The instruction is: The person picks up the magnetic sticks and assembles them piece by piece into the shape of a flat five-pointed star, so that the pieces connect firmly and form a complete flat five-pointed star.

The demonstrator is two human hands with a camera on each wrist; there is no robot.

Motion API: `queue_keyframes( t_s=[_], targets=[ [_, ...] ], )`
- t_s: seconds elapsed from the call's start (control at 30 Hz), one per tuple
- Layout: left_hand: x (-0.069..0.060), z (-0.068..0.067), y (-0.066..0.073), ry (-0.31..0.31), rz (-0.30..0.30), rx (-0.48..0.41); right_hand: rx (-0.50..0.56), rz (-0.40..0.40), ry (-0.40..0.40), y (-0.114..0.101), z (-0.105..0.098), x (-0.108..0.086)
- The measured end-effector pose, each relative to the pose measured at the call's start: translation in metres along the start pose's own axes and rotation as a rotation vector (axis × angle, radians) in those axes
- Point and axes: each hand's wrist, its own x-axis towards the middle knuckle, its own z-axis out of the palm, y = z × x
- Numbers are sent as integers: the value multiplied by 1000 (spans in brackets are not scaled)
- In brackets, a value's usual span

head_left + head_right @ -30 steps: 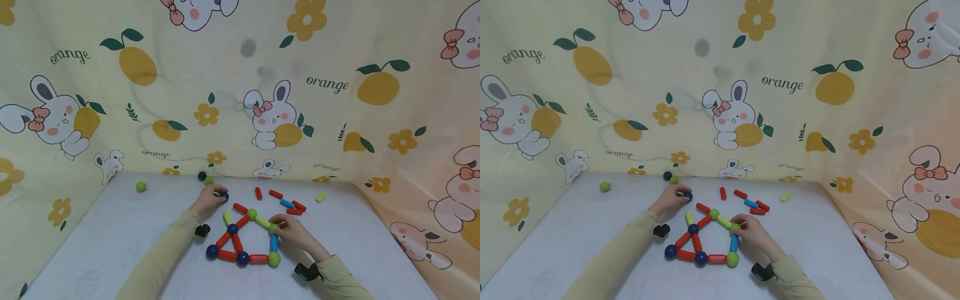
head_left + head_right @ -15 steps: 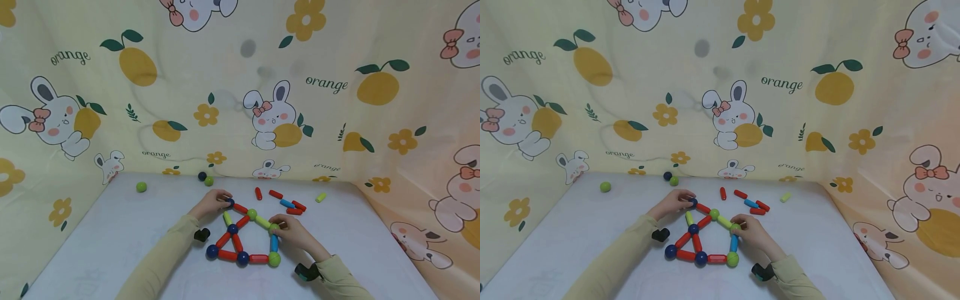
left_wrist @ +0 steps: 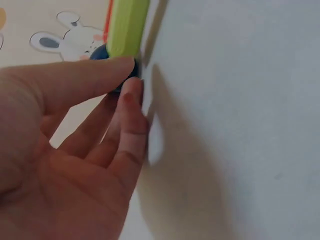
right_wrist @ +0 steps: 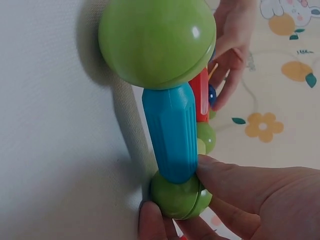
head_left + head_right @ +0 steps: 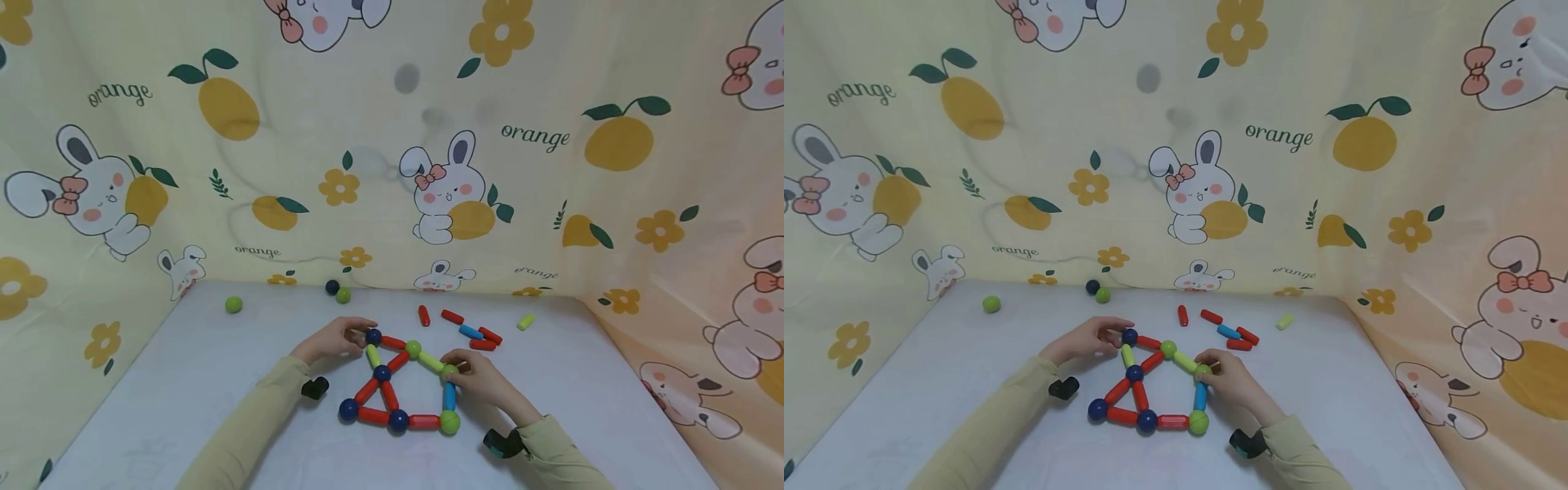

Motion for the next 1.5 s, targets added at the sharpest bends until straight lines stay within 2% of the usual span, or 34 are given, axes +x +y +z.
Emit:
queue_keyframes(
  t_s=[0.17,0.3,0.5,0.7,0.93,1.07,1.2,1.33,1.5],
  targets=[
    [3,7,-1,48,6,33,2,2,2,1,1,0],
    [5,10,0,82,-12,61,3,1,-3,2,0,0],
    [6,11,1,105,-46,55,6,-2,-6,1,0,-1],
    [8,11,-1,110,-52,46,12,3,-6,1,0,0],
    [3,6,1,70,-28,26,5,4,1,1,0,1],
    [-5,1,0,39,-21,-27,9,3,-2,0,0,2],
    [-18,-3,-2,13,-41,-96,22,4,-19,-3,0,2],
    [-38,-3,-4,-8,-62,-144,30,0,-40,-6,1,3],
    [-68,5,-1,-36,-76,-173,22,-3,-51,-7,0,4]
  ],
)
